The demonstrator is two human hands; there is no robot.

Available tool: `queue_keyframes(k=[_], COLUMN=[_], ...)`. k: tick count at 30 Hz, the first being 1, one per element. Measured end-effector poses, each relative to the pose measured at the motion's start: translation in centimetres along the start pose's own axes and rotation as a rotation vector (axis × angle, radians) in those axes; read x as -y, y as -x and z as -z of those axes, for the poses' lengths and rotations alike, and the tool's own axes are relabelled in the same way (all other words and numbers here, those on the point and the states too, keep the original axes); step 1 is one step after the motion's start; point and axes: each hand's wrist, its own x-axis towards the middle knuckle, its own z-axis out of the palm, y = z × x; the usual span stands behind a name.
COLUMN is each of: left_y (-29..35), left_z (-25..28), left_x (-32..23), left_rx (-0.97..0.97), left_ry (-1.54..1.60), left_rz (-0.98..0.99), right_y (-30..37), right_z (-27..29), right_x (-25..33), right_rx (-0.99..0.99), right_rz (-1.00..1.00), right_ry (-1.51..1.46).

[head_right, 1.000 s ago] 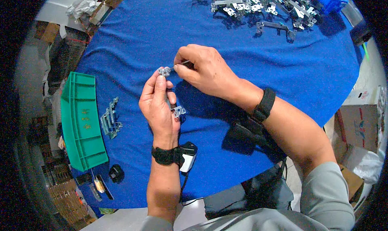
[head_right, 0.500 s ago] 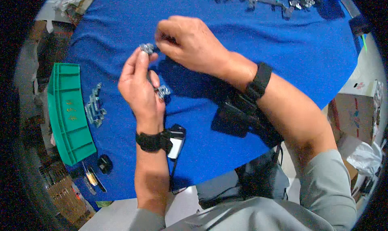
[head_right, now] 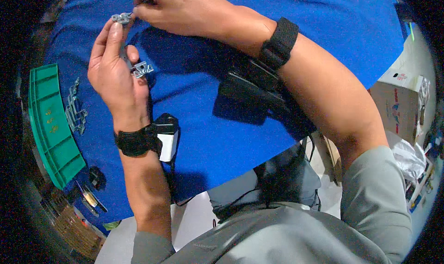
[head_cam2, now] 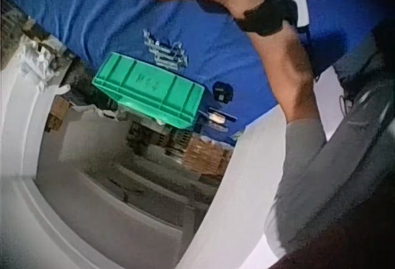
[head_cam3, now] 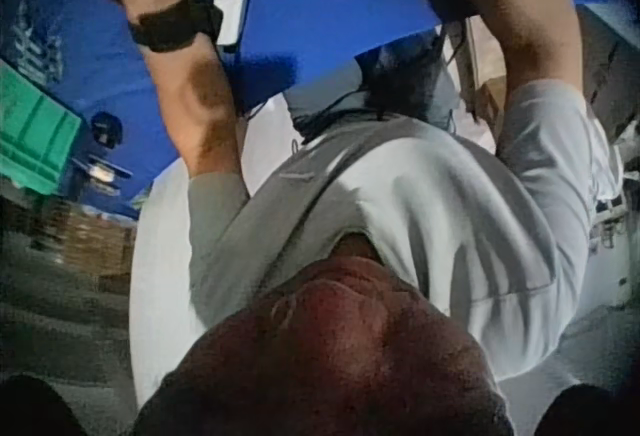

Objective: The person assembles metal components by inserting a small pin into a bracket using a thin tool, then picks up another bracket from a pile to repeat the process.

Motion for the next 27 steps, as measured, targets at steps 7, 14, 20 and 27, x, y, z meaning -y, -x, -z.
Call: queue_keyframes(k=[7, 14, 20, 27], left_y=[0.1, 0.1, 0.0, 0.0], left_z=[0.1, 0.1, -0.1, -0.1], left_x=[-0.5, -0.8, -0.6, -0.4], left_rx=[-0.009, -0.023, -0.060, -0.039], left_ry=[-0.081, -0.135, -0.098, -0.081], left_rz=[-0.001, -0.006, -0.023, -0.028], right_y=[-0.2, -0.2, -0.4, -0.1], right_z=[0.1, -0.4, -0.4, -0.4], right_x=[0.5, -0.2, -0.1, -0.5], right_rx=[-0.002, -0.050, -0.006, -0.025], right_rz=[0.011, 0.063, 0.071, 0.084], right_ry=[0.023, -0.007, -0.070, -0.035])
